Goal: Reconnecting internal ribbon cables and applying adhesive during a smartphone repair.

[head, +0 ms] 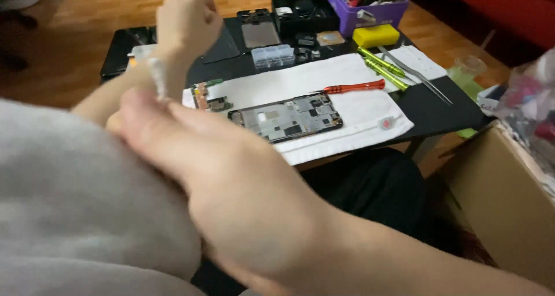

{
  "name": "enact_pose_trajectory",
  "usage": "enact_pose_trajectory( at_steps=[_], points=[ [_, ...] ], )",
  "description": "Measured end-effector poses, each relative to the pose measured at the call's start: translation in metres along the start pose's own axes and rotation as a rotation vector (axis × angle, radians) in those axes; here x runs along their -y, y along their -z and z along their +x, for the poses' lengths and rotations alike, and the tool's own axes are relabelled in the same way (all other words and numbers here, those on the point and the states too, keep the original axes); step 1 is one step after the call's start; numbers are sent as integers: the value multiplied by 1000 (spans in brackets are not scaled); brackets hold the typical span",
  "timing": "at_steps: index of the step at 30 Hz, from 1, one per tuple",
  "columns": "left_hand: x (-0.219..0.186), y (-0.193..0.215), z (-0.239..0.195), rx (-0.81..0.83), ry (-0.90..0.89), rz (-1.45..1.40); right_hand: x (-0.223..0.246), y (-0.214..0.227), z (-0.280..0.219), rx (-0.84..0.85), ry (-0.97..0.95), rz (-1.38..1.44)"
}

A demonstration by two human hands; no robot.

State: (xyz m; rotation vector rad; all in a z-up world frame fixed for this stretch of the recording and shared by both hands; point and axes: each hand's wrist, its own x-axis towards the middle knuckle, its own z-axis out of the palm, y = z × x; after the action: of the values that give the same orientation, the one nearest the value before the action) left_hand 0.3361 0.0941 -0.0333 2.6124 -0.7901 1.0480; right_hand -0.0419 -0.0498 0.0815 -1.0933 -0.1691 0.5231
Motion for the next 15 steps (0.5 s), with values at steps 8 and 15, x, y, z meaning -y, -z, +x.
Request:
enact_pose_trajectory(
  at_steps=[8, 15],
  points=[
    [14, 5, -1, 127, 96, -43, -20, 12, 5, 94, -271, 481],
    [-39, 79, -13, 447, -72, -246, -43, 61, -1, 12, -305, 293]
  ],
)
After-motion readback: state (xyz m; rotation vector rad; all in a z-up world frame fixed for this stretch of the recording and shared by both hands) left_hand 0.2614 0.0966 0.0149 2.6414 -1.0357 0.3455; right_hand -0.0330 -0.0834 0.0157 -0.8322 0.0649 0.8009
